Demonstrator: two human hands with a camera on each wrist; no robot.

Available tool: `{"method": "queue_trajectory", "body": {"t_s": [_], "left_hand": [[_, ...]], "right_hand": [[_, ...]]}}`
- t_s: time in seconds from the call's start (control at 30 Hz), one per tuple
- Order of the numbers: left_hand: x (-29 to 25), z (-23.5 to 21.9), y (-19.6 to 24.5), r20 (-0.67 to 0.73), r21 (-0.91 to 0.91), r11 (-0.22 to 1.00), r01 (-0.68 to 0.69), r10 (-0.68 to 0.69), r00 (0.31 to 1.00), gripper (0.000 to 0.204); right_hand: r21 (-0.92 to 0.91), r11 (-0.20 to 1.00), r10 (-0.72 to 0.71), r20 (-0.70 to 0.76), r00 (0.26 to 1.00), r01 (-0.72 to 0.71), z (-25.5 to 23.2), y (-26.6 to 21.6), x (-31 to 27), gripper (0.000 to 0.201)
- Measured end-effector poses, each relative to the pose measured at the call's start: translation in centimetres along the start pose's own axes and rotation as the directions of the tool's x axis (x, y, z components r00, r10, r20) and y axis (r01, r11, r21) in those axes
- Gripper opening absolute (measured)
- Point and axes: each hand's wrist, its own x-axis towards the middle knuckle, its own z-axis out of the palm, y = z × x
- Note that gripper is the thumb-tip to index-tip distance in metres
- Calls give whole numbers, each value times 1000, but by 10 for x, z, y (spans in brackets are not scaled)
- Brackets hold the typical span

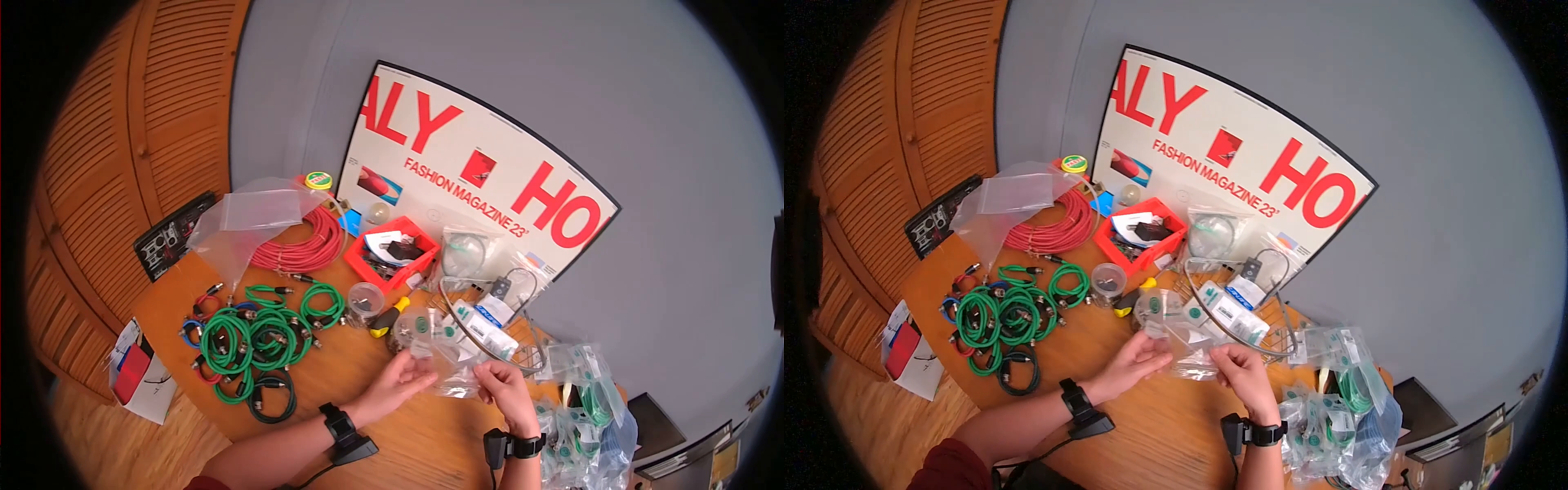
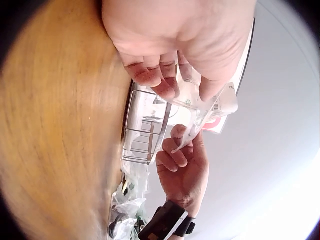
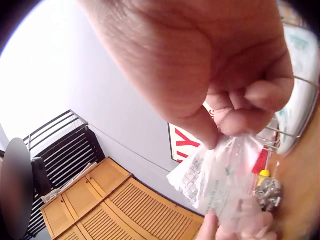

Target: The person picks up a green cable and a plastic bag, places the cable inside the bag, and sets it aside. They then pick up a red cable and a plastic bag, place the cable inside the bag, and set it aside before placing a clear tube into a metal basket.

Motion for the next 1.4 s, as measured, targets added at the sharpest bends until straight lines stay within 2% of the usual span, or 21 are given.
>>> {"method": "queue_trajectory", "body": {"t_s": [0.07, 0.2, 0.27, 0.4, 0.5, 0.57, 0.7, 0.77, 0.8, 0.87, 0.9, 0.93, 0.97, 1.07, 1.1, 1.13, 1.2, 1.23, 1.27, 1.33, 1.4], "left_hand": [[0, 5, 3, -12, -32, 998, -54, 54, 998, 30], [-1, -4, 3, -24, 15, 999, 37, -37, 999, 20], [-2, -3, 5, -80, 84, 995, -54, 61, 995, 15], [-1, -2, 4, -93, 96, 987, -125, 134, 987, 15], [-1, -6, 0, 2, 172, 974, -147, 149, 989, 19], [1, -14, -5, 161, 147, 972, -183, 159, 974, 22], [1, -9, -5, 124, 113, 984, -136, 122, 985, 23], [1, -8, -5, 27, 35, 999, -41, 40, 999, 24], [0, -7, -3, 23, 37, 998, -40, 40, 999, 24], [-2, -5, 1, 8, 214, 975, -60, 59, 998, 24], [-1, -5, 0, 7, 215, 975, -58, 58, 998, 24], [0, -5, -2, 6, 197, 978, -74, 74, 997, 24], [1, -4, -3, 5, 178, 980, -90, 91, 996, 24], [-3, 4, 6, -76, 180, 983, -47, 61, 995, 22], [-2, 2, 3, -75, 179, 983, -45, 59, 995, 22], [0, -2, -2, -49, 217, 972, -90, 103, 993, 21], [5, -9, -13, -23, 257, 957, -132, 143, 989, 21], [7, -11, -16, 5, 331, 919, -215, 226, 974, 22], [8, -13, -19, 39, 400, 868, -295, 306, 951, 24], [8, -12, -22, -3, 419, 861, -288, 318, 948, 26], [5, -9, -19, -44, 436, 856, -278, 329, 943, 28]], "right_hand": [[3, 1000, 12, 29, 1000, -12, -4, -1, -1, 24], [-4, 1000, 12, 26, 1000, -12, -11, 4, 2, 24], [7, 1000, -9, 35, 999, 9, -13, 6, 3, 25], [-49, 999, 2, -8, 1000, -3, -17, 3, 1, 25], [-35, 999, 0, 5, 1000, 0, -21, 2, -1, 25], [6, 1000, 18, 41, 999, -19, -22, 1, -2, 26], [-12, 999, 33, 74, 997, -32, -23, 4, -2, 26], [-202, 979, 2, 126, 992, 23, -24, 9, -1, 23], [-200, 980, 2, 130, 991, 24, -23, 8, -2, 23], [-505, 850, -115, 105, 988, 152, -20, 5, -6, 20], [-504, 850, -114, 105, 988, 152, -17, 6, -7, 20], [-563, 781, -296, 44, 954, 269, -12, 7, -7, 21], [-627, 688, -471, -4, 882, 365, -7, 7, -8, 23], [-554, 768, -403, -29, 915, 321, 17, -14, -15, 25], [-482, 845, -277, -25, 961, 231, 26, -20, -19, 30], [-481, 846, -274, -26, 961, 228, 33, -20, -21, 30], [-600, 774, -239, 17, 971, 201, 44, -18, -23, 35], [-693, 694, -260, 9, 965, 193, 48, -19, -23, 38], [-692, 696, -259, 9, 966, 193, 50, -17, -23, 38], [-749, 638, -284, -13, 959, 179, 51, -9, -20, 34], [-722, 664, -309, -27, 951, 195, 48, -2, -16, 31]]}}
